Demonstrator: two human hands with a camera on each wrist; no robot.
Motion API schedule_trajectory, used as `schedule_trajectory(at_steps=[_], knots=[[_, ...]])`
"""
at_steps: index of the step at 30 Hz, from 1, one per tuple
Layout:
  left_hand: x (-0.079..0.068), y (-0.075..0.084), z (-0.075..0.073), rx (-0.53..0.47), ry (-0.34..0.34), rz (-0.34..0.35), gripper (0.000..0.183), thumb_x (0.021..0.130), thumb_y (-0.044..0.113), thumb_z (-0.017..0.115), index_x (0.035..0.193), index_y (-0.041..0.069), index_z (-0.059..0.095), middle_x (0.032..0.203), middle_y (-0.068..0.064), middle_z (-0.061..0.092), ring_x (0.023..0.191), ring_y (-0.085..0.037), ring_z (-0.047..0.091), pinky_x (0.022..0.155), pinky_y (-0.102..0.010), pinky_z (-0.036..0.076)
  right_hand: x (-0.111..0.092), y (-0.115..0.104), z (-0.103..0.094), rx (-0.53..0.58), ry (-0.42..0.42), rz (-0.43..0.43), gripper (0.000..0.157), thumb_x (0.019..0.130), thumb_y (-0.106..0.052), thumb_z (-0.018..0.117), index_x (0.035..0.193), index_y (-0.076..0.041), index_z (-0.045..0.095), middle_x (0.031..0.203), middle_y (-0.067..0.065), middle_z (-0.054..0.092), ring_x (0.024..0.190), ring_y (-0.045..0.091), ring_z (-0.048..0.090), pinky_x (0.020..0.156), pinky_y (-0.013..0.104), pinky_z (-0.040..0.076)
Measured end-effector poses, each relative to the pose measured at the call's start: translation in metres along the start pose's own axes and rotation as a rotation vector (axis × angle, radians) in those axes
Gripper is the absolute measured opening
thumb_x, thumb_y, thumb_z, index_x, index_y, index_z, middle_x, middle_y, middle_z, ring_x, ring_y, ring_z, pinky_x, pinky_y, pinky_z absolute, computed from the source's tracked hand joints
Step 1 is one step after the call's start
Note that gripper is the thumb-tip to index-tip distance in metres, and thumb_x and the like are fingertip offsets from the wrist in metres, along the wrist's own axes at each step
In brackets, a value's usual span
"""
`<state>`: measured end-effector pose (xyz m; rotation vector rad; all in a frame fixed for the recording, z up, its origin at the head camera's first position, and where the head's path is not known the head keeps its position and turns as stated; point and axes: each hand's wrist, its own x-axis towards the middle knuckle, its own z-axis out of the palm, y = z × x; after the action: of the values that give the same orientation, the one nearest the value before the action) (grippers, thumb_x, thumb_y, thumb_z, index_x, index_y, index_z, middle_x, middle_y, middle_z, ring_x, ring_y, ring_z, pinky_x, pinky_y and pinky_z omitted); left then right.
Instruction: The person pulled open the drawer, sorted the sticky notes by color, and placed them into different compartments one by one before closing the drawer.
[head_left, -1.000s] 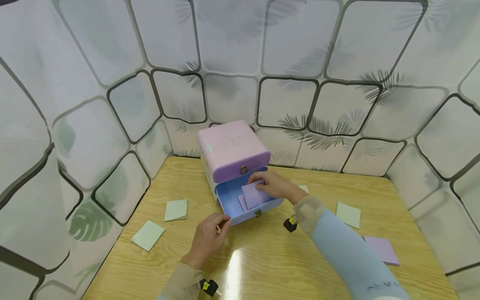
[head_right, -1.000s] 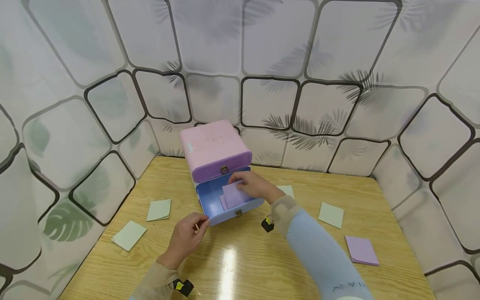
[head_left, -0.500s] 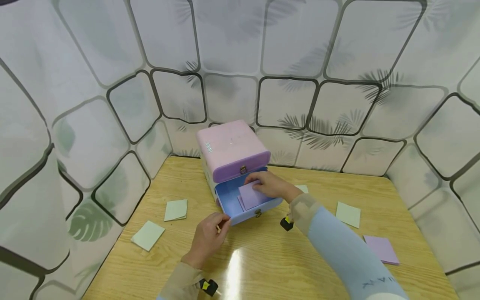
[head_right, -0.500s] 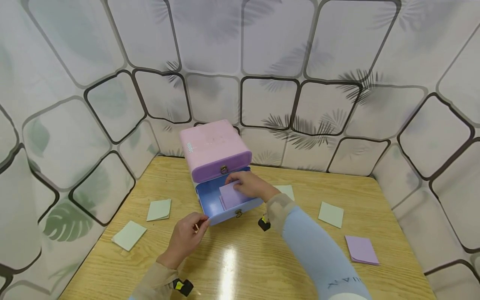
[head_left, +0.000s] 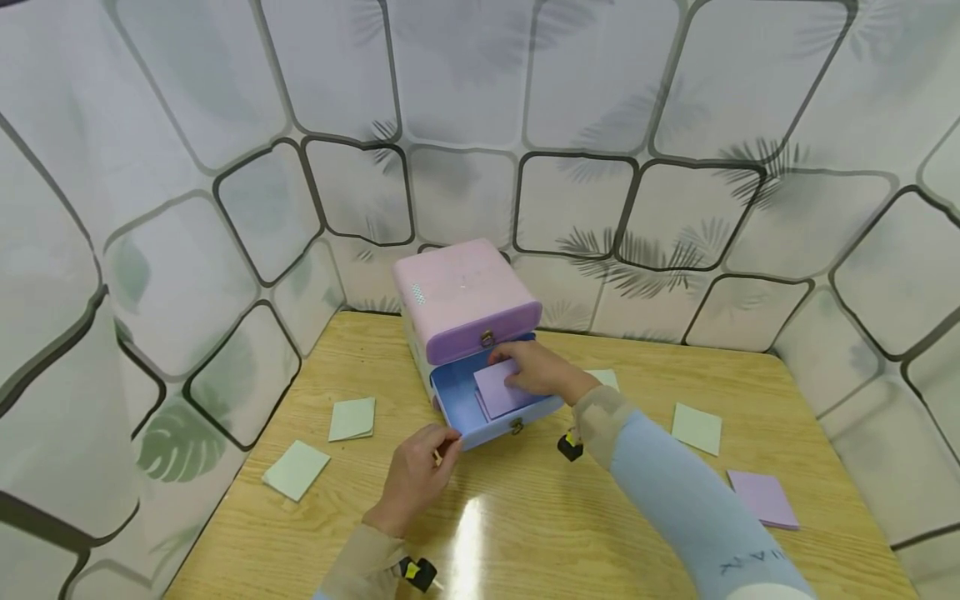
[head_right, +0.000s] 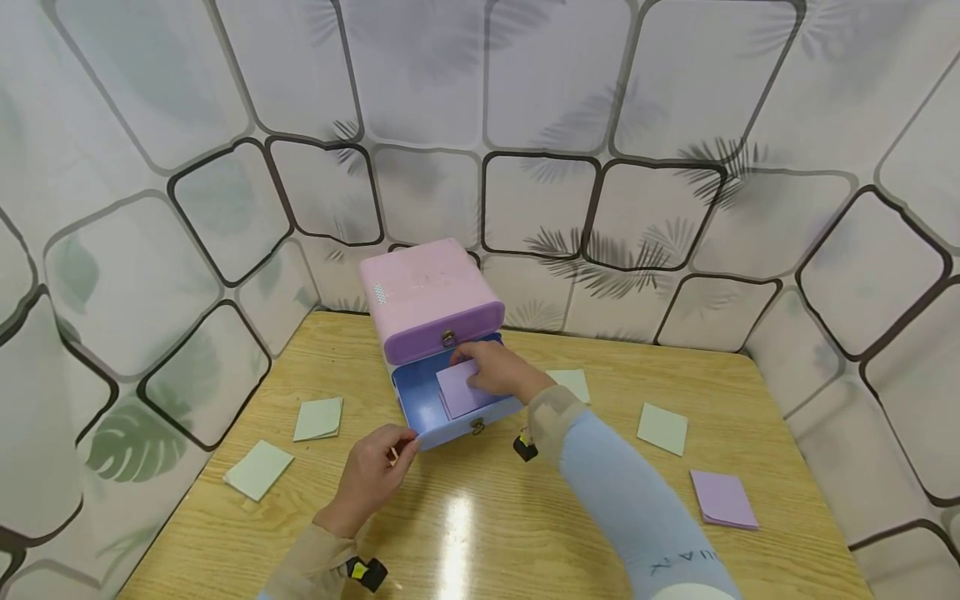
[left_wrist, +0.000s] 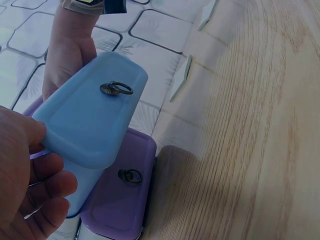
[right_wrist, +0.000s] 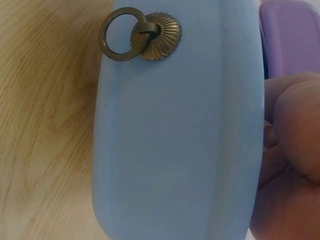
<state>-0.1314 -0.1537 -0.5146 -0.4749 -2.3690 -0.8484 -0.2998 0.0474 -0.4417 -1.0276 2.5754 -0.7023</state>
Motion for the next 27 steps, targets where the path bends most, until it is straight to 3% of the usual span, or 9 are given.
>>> schedule_trajectory(at_steps=[14,27], knots=[[-0.001,-0.0017,0.0007,-0.002,0.004,0.003,0.007,0.085,0.01,0.074,0.088,0.013,0.068,0.076,0.009,0.059,0.065,-0.003,0.053,0.055,-0.015,0.044,0.005,-0.0043,0.0042,-0.085,0.017,0.01,0.036,0.086,-0.001,0.067,0.12,-0.013,0.065,0.12,0.003,0.064,0.109,0.019,0.059,0.089,0.036,0.048],[-0.0014,-0.0022,0.001,-0.003,0.012,0.014,0.007,0.085,0.011,0.074,0.088,0.013,0.068,0.075,0.009,0.059,0.064,-0.004,0.054,0.054,-0.014,0.044,0.0046,-0.002,0.0084,-0.108,-0.028,0.02,0.034,0.084,-0.009,0.073,0.118,-0.012,0.067,0.118,0.003,0.065,0.109,0.021,0.059,0.092,0.038,0.047]])
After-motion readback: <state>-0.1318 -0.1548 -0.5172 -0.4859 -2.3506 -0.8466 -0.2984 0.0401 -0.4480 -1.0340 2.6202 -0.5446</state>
